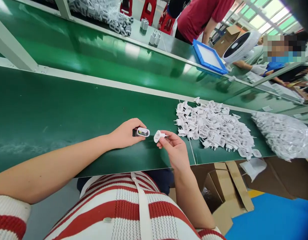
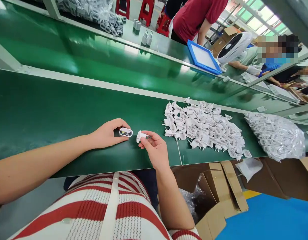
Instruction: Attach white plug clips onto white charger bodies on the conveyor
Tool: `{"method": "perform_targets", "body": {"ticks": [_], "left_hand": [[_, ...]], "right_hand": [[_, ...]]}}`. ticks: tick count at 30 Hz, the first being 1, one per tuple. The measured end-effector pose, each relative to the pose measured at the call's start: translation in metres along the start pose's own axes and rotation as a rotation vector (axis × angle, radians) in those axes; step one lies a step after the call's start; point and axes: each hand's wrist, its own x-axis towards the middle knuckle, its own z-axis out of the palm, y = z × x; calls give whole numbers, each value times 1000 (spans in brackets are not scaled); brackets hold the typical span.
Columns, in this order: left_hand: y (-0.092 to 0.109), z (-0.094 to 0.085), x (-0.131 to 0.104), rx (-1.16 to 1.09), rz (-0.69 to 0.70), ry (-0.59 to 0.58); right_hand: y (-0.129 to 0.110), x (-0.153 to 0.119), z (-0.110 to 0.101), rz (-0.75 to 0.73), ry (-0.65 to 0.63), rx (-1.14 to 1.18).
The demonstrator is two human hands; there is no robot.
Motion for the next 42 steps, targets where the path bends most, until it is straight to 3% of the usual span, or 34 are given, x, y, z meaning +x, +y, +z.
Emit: {"method": "perform_targets", "body": {"ticks": [4,7,10,13,19,26,34,42], "left_hand": [[-1,0,1,3,18,4],[-4,2,2,20,68,8],[-6,2,3,27,88,-5],[-7,3,3,24,82,2],[-6,5,4,24,-10,66],[-8,6,6,65,41,75],[-8,7,6,36,35,81],[-8,8,6,42,29,91]], "right_hand": [[-13,6,7,-234,0,-302],[-25,12,16,-511,-68,-656],[-34,19,23,-671,-143,-898],[-39,23,25,-689,-167,-937],[-35,22,18,-637,42,-762],[-35,22,23,-723,-202,-922],[-38,26,30,-854,-241,-1203],[-39,33,25,-951,-317,-1154]]}}
